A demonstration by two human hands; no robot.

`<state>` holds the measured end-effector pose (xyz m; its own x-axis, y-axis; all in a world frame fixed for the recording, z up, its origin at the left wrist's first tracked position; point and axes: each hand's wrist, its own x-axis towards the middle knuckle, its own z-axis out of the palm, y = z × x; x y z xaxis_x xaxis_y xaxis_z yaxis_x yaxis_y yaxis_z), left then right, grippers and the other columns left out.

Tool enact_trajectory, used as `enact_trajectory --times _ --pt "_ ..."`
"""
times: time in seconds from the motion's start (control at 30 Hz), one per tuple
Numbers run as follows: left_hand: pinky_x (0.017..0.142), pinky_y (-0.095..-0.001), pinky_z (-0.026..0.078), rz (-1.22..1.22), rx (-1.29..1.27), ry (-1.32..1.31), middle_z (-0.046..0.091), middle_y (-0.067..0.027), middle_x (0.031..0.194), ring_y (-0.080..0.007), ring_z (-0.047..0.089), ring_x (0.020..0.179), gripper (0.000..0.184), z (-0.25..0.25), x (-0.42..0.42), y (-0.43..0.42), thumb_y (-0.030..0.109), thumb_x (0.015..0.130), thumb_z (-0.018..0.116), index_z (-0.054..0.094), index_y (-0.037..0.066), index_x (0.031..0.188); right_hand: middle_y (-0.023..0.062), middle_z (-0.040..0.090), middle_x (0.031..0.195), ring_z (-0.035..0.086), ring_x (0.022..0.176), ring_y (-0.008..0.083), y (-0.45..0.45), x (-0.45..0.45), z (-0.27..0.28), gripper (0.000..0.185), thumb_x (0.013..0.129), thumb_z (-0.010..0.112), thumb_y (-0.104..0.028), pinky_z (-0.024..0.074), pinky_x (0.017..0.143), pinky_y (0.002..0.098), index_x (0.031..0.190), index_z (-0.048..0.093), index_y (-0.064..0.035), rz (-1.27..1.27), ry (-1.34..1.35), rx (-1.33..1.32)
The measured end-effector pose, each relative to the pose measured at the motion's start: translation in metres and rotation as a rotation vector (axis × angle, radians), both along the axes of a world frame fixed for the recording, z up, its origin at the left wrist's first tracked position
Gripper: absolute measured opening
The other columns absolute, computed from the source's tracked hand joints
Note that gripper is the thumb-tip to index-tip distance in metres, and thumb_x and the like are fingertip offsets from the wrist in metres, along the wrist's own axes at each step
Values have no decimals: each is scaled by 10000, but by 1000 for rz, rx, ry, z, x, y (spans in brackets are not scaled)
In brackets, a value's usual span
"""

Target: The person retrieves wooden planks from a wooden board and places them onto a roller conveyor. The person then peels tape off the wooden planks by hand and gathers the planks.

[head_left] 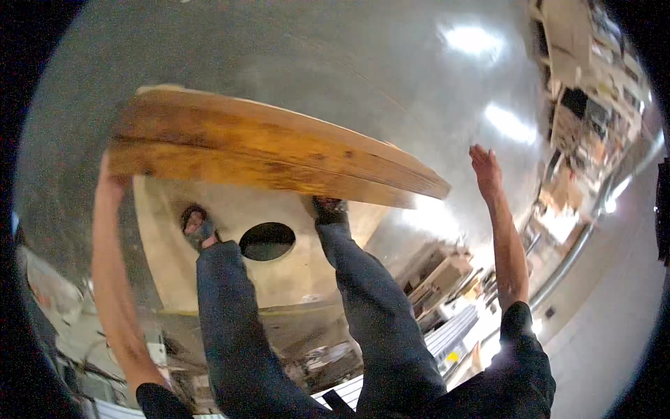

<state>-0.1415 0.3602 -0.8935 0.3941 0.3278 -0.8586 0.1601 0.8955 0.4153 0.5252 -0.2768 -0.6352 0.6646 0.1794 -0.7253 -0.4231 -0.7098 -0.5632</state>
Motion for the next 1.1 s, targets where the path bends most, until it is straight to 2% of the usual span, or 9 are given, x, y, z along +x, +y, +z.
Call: enact_trajectory --times 0.13,0.2,0.27,0.33,0.37,0.5,0.97,1.03,1.1 --pt "884 -458 564 -68 98 146 678 -122 1110 -272 659 1008 369 0 -12 24 334 975 541 605 52 1203 159 475 1484 417 1384 282 -157 -35 -28 773 1018 364 -597 249 1175 454 1476 385 26 -349 107 -24" --pt "884 -456 563 -83 124 182 677 -122 1110 -272 658 1006 376 -1 -17 27 339 976 539 604 52 1210 161 522 1434 455 1336 272 -162 -78 -55 751 1020 360 -595 255 1170 456 1449 426 18 -447 205 81" --pt "884 -453 563 -103 144 210 677 -122 1110 -273 658 1004 383 0 -25 30 343 977 538 603 52 1216 159 557 1380 526 1257 271 -145 -117 -87 667 1027 402 -540 370 1115 455 1400 474 8 -530 333 264" --pt "883 -451 562 -118 166 236 676 -122 1110 -273 657 1002 390 11 -25 32 348 978 536 601 52 1223 130 603 1331 594 1199 281 -119 -140 -98 599 1011 433 -525 493 998 486 1366 518 -51 -538 295 101" --pt "883 -450 562 -125 176 249 676 -122 1110 -273 656 1000 394 15 -27 30 351 978 535 600 52 1226 134 606 1322 620 1163 287 -119 -145 -109 538 1006 458 -475 532 955 502 1357 527 -73 -608 369 222" --pt "883 -445 561 -138 206 283 674 -122 1110 -274 655 996 408 21 -36 29 360 980 531 598 51 1238 133 606 1322 620 1162 288 -91 -156 -132 536 1005 462 -470 532 957 501 1358 525 -72 -612 327 167" --pt "882 -428 556 -214 319 341 669 -123 1110 -277 650 981 459 19 -55 41 394 987 518 588 51 1283 132 609 1319 622 1160 292 -80 -163 -113 532 999 474 -455 532 961 498 1363 521 -71 -742 225 165" --pt "881 -426 556 -201 371 426 668 -123 1110 -277 649 979 466 47 -63 48 399 987 516 586 51 1289 132 597 1337 582 1221 292 -91 -166 -109 601 1012 422 -521 479 1037 495 1389 497 -60 -880 234 164" --pt "1030 -411 468 -143 392 637 651 -169 1257 -310 643 1126 550 108 -66 70 390 1018 521 517 -25 1378 131 583 1355 538 1272 296 -116 -191 -116 652 1018 368 -564 410 1095 508 1401 485 -50 -1037 220 358"
